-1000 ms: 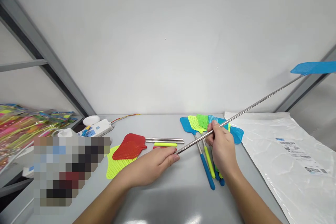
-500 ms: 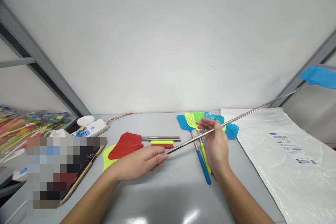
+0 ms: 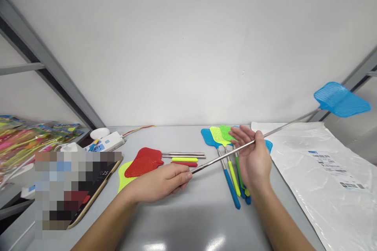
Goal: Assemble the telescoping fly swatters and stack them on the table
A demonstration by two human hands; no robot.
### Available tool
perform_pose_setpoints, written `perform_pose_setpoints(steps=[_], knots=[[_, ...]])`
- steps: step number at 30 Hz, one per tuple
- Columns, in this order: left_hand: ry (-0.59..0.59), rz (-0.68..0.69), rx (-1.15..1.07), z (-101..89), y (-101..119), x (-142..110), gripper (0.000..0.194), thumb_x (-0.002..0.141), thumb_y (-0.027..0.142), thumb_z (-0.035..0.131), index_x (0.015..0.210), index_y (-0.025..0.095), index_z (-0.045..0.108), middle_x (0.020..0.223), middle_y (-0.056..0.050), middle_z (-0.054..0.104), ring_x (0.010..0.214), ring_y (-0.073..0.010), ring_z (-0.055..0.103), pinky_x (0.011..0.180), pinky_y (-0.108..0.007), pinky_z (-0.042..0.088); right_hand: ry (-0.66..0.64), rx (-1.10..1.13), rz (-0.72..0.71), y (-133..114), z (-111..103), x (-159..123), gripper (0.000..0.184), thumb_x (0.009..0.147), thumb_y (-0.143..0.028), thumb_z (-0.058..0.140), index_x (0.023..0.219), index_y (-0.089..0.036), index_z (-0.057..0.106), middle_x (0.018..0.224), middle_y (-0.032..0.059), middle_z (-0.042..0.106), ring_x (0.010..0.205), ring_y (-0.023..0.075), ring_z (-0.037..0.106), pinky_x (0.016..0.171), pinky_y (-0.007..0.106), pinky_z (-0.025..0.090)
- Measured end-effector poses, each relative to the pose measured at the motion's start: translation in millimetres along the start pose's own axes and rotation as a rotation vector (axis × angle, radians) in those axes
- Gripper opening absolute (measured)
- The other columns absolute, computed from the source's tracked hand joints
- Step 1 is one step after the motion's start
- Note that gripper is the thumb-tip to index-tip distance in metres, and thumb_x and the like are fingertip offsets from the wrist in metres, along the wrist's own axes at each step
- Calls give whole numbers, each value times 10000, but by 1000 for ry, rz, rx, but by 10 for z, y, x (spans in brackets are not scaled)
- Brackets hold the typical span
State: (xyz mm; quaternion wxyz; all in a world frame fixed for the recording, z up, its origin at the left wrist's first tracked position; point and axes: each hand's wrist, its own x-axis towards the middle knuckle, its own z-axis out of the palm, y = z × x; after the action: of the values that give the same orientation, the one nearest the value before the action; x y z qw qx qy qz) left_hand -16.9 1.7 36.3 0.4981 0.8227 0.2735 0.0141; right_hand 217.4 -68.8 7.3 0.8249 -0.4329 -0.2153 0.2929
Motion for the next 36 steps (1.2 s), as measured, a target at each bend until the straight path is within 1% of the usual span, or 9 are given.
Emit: perform_pose_setpoints(steps=[5,8,14,17,20,23,26,30,36], knots=[[-64,-17,-82,80,38,-6,425,935,560,364,775,207,539,677,26,507,608,-127,464,588,-240,350,-317,-137,209,289,147,-630,455,946,-554,433,1040,-208,712,1111,101,712,1012,249,665,979,433,448],[-76,-36,-118,32,1,-24,447,917,602,373,773,206,524,645,33,479,554,-112,429,544,-234,338,-400,-186,253,140,40,-465,425,883,-544,569,1136,-224,686,1116,92,709,1019,247,662,982,420,453],[-116,-81,-75,-49,-57,-37,472,902,629,382,748,204,519,657,27,491,553,-113,433,533,-237,339,131,-2,-57,-321,-160,294,381,964,-406,401,880,-198,709,1013,83,729,979,205,685,810,318,535],[-81,-38,-67,55,7,4,459,917,608,364,757,210,527,669,20,508,598,-131,475,574,-248,359,66,-27,-74,-99,17,-39,387,956,-479,406,935,-231,702,1117,76,711,1025,220,672,806,340,539],[-90,27,-101,152,59,42,459,937,589,338,743,205,499,661,20,493,611,-131,473,591,-250,369,-220,-95,182,219,205,-546,430,933,-550,445,927,-219,719,1092,108,717,1040,266,665,880,416,525],[-104,3,-188,147,19,46,473,922,629,348,763,203,476,645,34,456,551,-107,420,532,-231,362,-387,-132,273,274,210,-637,507,903,-613,473,1095,-200,695,1220,124,662,1103,281,634,976,447,470],[-123,-66,-294,85,-74,34,497,888,695,361,801,214,455,625,55,403,489,-89,360,441,-209,339,-262,-44,282,79,91,-282,561,859,-655,512,1087,-173,686,1140,129,693,1065,281,651,936,435,509],[-130,-87,-339,59,-149,39,519,870,720,374,797,213,455,614,59,388,473,-79,345,399,-194,324,39,115,67,-131,57,75,250,865,-422,635,1021,-232,681,1059,25,718,1039,186,658,840,313,571],[-129,-54,-416,60,-144,44,500,887,695,386,786,208,434,555,78,343,461,-75,302,399,-191,311,10,2,-9,-30,230,-214,265,841,-425,673,1032,-241,666,1033,22,721,912,196,696,773,329,592]])
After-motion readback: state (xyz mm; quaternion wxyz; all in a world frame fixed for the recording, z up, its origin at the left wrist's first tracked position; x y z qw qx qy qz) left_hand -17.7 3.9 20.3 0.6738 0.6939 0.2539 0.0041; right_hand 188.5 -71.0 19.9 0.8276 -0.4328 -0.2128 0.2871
